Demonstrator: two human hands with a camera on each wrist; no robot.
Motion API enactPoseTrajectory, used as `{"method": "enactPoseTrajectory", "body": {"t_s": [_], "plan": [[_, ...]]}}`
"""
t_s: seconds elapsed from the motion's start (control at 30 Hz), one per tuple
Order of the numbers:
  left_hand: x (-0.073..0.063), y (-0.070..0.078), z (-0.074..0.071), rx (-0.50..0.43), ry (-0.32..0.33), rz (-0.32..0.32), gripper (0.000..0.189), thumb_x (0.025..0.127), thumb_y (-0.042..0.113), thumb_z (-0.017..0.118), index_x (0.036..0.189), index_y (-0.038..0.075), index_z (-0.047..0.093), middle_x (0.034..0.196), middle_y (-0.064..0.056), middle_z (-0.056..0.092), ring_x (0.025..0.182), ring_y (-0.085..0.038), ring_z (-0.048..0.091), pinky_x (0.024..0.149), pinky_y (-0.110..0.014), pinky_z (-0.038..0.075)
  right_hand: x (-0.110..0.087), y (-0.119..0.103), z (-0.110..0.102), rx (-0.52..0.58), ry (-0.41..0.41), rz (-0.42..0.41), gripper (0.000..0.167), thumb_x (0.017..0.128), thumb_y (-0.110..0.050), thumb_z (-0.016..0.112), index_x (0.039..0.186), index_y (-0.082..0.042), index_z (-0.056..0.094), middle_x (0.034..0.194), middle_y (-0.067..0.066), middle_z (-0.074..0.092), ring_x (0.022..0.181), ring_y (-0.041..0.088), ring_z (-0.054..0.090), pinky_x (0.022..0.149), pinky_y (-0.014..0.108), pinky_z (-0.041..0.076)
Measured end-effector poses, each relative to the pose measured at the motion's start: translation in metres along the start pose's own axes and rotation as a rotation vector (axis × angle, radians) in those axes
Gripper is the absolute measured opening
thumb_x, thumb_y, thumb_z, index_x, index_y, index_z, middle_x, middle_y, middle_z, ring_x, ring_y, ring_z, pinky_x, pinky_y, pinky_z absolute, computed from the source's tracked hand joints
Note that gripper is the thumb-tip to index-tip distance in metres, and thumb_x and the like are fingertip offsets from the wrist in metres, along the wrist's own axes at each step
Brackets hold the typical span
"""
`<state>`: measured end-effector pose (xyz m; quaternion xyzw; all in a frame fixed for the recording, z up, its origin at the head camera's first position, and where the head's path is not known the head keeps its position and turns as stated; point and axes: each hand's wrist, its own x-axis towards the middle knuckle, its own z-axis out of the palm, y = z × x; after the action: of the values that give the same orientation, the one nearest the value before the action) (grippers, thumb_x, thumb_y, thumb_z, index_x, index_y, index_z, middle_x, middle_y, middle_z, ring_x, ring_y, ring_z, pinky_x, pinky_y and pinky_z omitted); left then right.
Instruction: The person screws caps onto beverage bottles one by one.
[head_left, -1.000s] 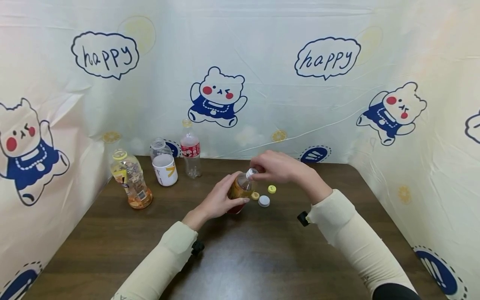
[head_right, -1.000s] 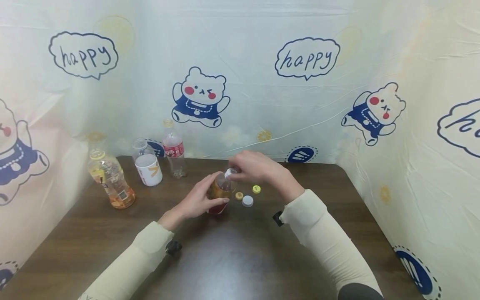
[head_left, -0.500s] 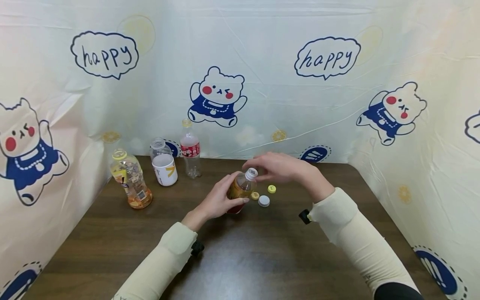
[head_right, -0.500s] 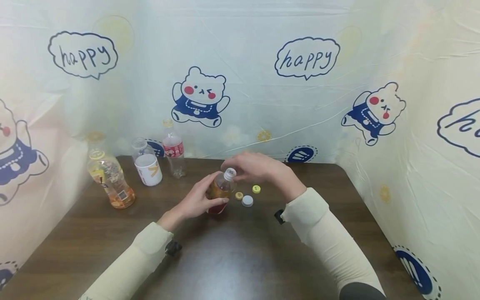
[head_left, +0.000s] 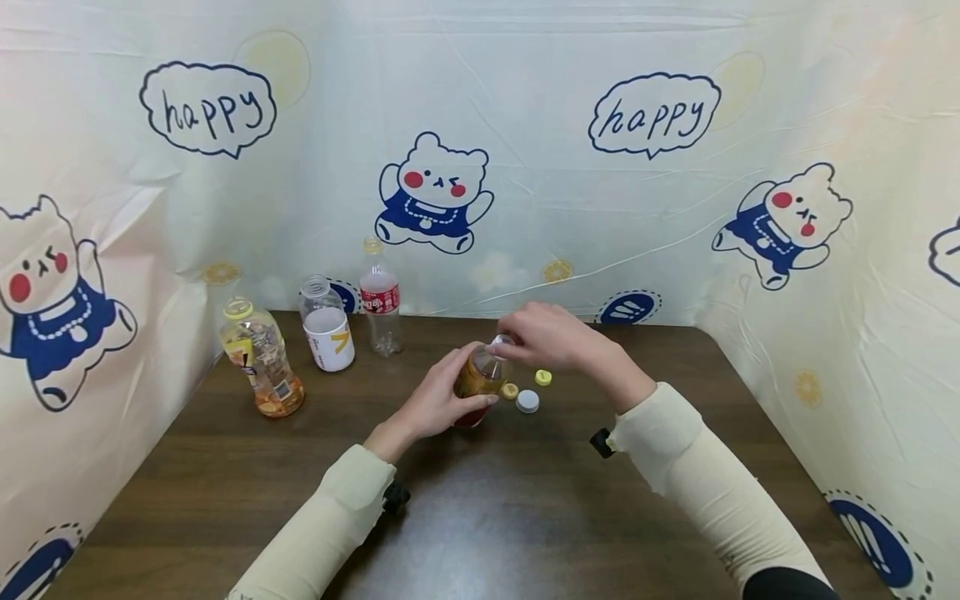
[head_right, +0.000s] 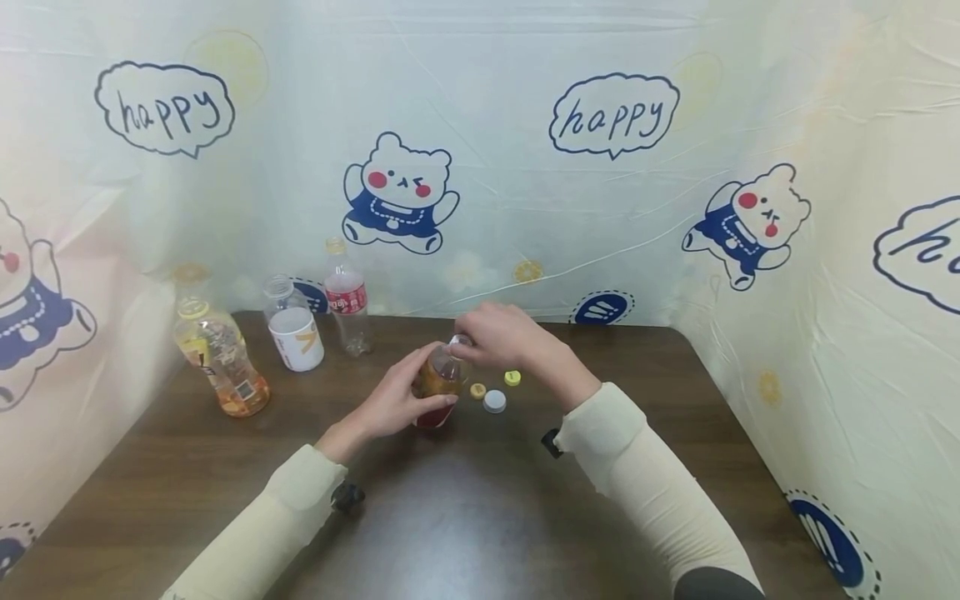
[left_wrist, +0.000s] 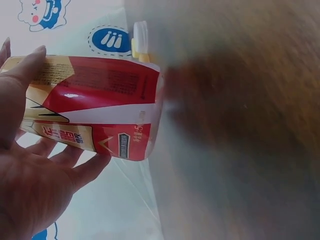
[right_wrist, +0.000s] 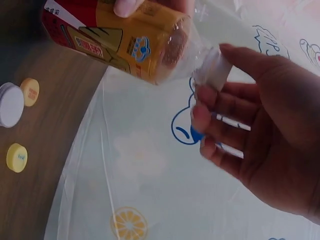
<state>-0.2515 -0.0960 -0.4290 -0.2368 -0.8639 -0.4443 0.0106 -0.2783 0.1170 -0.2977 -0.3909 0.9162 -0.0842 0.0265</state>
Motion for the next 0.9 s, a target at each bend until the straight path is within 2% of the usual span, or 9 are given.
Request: {"method": "enactPoseTrajectory", "body": {"t_s": [0.1,0.23,0.37,0.6,0.77,0.9], "plan": [[0.003,0.0,0.001,0.01,-0.005,0.004,0.078,0.089,0.034,0.082,0.154,0.029,0.039,0.136,-0.003,0.055,0.121,-0.022,0.058,0.101,-0.05,0.052,0.002,-0.001,0.004,-0.056,0.041,0.043,0.032,0.102,-0.044,0.06,0.088,-0.018,0.072,0.066,-0.007,0.059,0.06,0.013,0.055,0.054,0.029,0.045],[0.009,0.001,-0.001,0.021,0.0,0.02,0.078,0.089,0.036,0.082,0.153,0.029,0.039,0.138,-0.002,0.054,0.123,-0.022,0.057,0.103,-0.05,0.051,0.003,0.0,0.007,-0.082,0.09,0.089,0.041,0.105,-0.048,0.051,0.087,-0.02,0.073,0.062,-0.007,0.057,0.059,0.014,0.055,0.052,0.03,0.044],[0.018,0.0,-0.007,0.001,0.04,0.032,0.075,0.088,0.034,0.082,0.149,0.028,0.04,0.14,0.0,0.052,0.126,-0.022,0.055,0.107,-0.051,0.048,0.0,0.005,0.006,-0.068,0.124,0.101,0.04,0.107,-0.05,0.047,0.095,-0.021,0.072,0.065,-0.007,0.057,0.063,0.014,0.055,0.054,0.032,0.044],[0.033,-0.008,-0.017,-0.054,0.114,0.005,0.075,0.089,0.028,0.082,0.15,0.027,0.039,0.146,0.0,0.052,0.134,-0.027,0.052,0.111,-0.056,0.042,-0.012,0.02,0.008,-0.018,0.18,0.117,0.037,0.107,-0.049,0.047,0.123,-0.022,0.067,0.084,-0.008,0.068,0.074,0.013,0.061,0.063,0.033,0.05],[0.043,-0.017,-0.019,-0.088,0.157,-0.035,0.077,0.09,0.03,0.081,0.152,0.022,0.037,0.148,-0.007,0.051,0.135,-0.031,0.051,0.111,-0.057,0.041,-0.017,0.037,0.021,-0.004,0.177,0.144,0.037,0.106,-0.047,0.05,0.126,-0.019,0.066,0.095,-0.005,0.071,0.081,0.014,0.064,0.071,0.037,0.055],[0.052,-0.025,-0.019,-0.111,0.195,-0.082,0.078,0.091,0.033,0.08,0.153,0.02,0.035,0.147,-0.01,0.051,0.134,-0.033,0.051,0.111,-0.058,0.04,-0.018,0.051,0.037,0.015,0.137,0.174,0.041,0.106,-0.047,0.05,0.129,-0.017,0.065,0.103,-0.003,0.072,0.09,0.017,0.066,0.08,0.042,0.057]]}}
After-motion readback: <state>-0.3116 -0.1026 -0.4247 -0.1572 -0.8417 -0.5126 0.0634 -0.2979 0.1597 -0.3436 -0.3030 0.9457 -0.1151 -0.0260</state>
